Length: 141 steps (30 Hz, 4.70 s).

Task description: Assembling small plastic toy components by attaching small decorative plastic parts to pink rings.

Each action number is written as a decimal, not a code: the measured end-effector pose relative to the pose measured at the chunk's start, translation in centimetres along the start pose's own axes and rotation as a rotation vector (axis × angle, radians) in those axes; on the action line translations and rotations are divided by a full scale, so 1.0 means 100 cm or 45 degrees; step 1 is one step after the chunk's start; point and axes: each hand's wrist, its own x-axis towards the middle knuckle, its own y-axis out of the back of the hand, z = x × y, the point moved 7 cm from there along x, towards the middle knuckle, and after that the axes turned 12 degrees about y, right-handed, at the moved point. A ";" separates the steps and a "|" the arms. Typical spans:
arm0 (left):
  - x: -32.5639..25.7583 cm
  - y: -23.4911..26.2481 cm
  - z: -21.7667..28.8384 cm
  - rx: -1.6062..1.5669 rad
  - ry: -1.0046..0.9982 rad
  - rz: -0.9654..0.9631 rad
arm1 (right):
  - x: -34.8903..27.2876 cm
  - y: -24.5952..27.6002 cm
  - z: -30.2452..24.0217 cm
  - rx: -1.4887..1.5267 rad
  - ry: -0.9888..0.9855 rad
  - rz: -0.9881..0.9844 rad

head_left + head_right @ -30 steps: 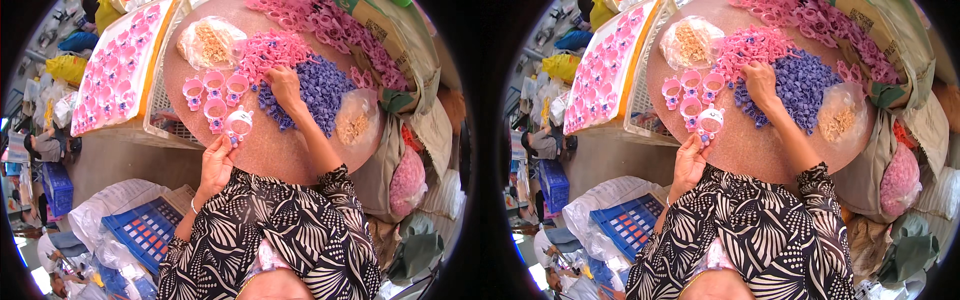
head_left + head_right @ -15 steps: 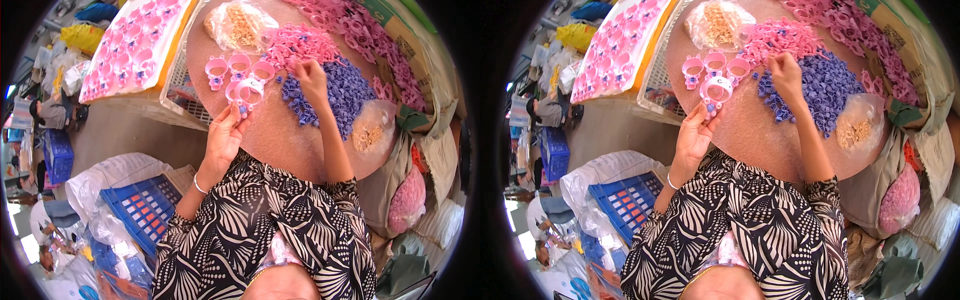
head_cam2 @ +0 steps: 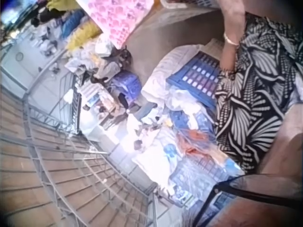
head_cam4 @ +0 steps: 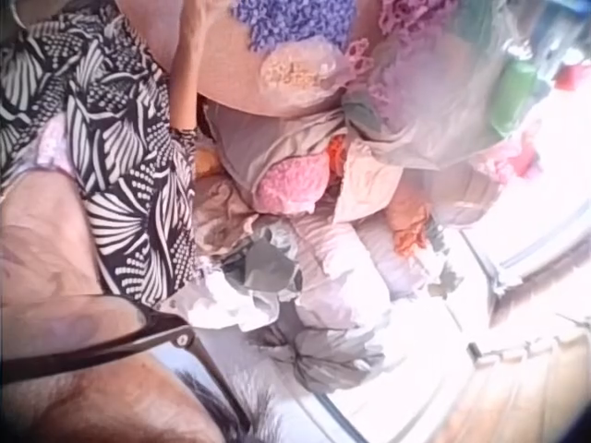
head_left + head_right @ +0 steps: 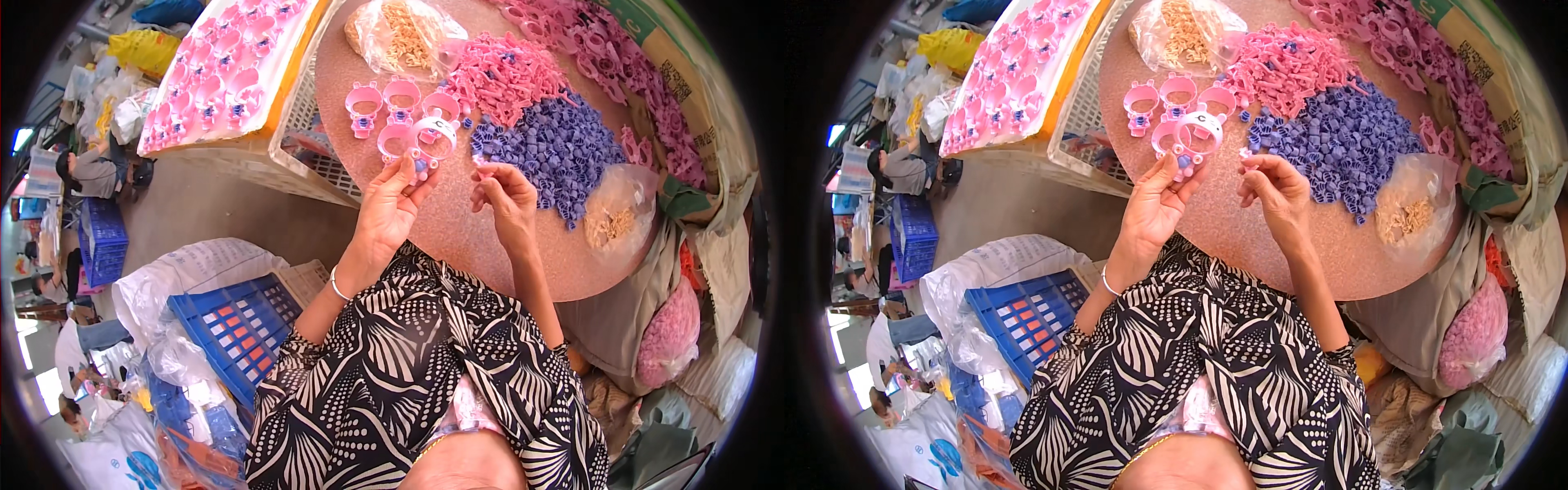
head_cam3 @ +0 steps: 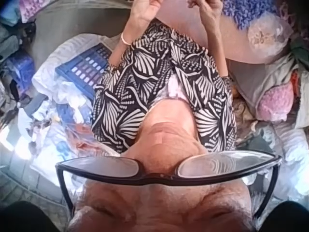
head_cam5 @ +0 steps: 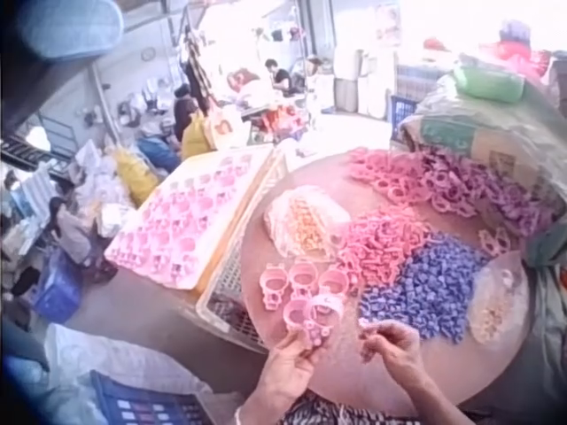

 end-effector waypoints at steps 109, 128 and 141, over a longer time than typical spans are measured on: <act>0.002 0.003 0.008 0.266 -0.276 -0.067 | 0.014 -0.079 -0.105 -1.224 1.034 -0.315; -0.012 -0.010 0.005 0.676 -0.416 -0.037 | 0.014 -0.066 -0.090 -1.233 1.114 -0.223; -0.025 -0.022 0.009 0.962 -0.508 0.109 | 0.001 -0.072 -0.117 -1.416 1.232 -0.134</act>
